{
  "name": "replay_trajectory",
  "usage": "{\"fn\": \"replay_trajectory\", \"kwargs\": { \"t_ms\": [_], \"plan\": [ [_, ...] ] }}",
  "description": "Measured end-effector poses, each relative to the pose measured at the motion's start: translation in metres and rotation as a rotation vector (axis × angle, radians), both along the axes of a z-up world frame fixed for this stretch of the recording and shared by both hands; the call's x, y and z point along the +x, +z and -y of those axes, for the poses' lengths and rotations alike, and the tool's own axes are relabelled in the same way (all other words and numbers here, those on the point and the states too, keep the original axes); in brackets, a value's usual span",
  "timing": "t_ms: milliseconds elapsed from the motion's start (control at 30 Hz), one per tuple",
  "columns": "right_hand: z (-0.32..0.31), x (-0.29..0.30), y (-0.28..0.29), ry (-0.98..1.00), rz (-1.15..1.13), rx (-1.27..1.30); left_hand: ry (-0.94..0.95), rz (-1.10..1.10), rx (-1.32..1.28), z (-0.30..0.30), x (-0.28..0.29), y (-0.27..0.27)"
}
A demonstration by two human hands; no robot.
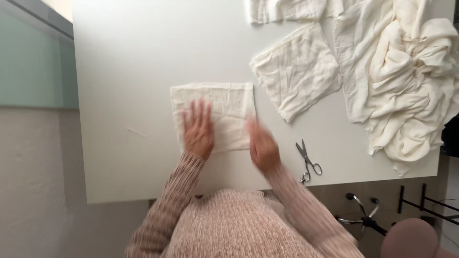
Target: The person folds a piece of white fabric on a white table and cuts it into a smaller square using scissors. They repeat this process with several other pieces of fabric, folding and trimming them into uniform shapes.
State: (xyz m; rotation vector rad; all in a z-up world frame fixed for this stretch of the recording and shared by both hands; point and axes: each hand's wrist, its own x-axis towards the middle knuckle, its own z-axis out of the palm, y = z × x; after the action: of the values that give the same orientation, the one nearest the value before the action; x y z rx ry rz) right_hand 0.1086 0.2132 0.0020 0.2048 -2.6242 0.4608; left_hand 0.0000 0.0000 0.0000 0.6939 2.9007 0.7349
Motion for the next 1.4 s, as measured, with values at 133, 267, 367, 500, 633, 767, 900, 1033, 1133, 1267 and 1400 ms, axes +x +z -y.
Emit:
{"fn": "replay_trajectory", "kwargs": {
  "t_ms": [133,267,367,500,633,767,900,1033,1133,1267,1400],
  "plan": [
    [0.030,-0.097,-0.002,-0.082,0.051,0.008,-0.085,-0.080,0.005,-0.037,-0.020,-0.024],
    [0.037,-0.113,-0.033,-0.146,0.182,0.128,-0.030,-0.093,-0.067,-0.026,-0.035,-0.040],
    [0.038,-0.110,-0.039,-0.183,0.289,0.166,0.006,-0.076,-0.112,-0.003,-0.033,-0.029],
    [0.035,-0.104,-0.045,-0.237,0.361,0.156,0.046,-0.062,-0.125,0.008,-0.028,-0.027],
    [0.034,-0.106,-0.040,-0.265,0.348,0.177,0.059,-0.096,-0.106,0.009,-0.033,-0.033],
    [0.034,-0.101,-0.042,-0.267,0.312,0.197,0.271,-0.248,0.095,0.039,-0.033,-0.058],
    [0.034,-0.105,-0.046,-0.284,0.291,0.234,0.508,-0.223,0.037,0.077,-0.039,-0.052],
    [0.035,-0.105,-0.041,-0.279,0.302,0.207,0.526,-0.141,-0.029,0.071,-0.028,-0.059],
    [0.035,-0.100,-0.040,-0.277,0.308,0.211,0.531,-0.078,-0.077,0.068,-0.021,-0.057],
    [0.035,-0.105,-0.037,-0.276,0.296,0.189,0.532,-0.078,-0.037,0.064,-0.029,-0.042],
    [0.036,-0.104,-0.035,-0.276,0.301,0.191,0.548,-0.036,-0.021,0.061,-0.030,-0.036]
  ]
}}
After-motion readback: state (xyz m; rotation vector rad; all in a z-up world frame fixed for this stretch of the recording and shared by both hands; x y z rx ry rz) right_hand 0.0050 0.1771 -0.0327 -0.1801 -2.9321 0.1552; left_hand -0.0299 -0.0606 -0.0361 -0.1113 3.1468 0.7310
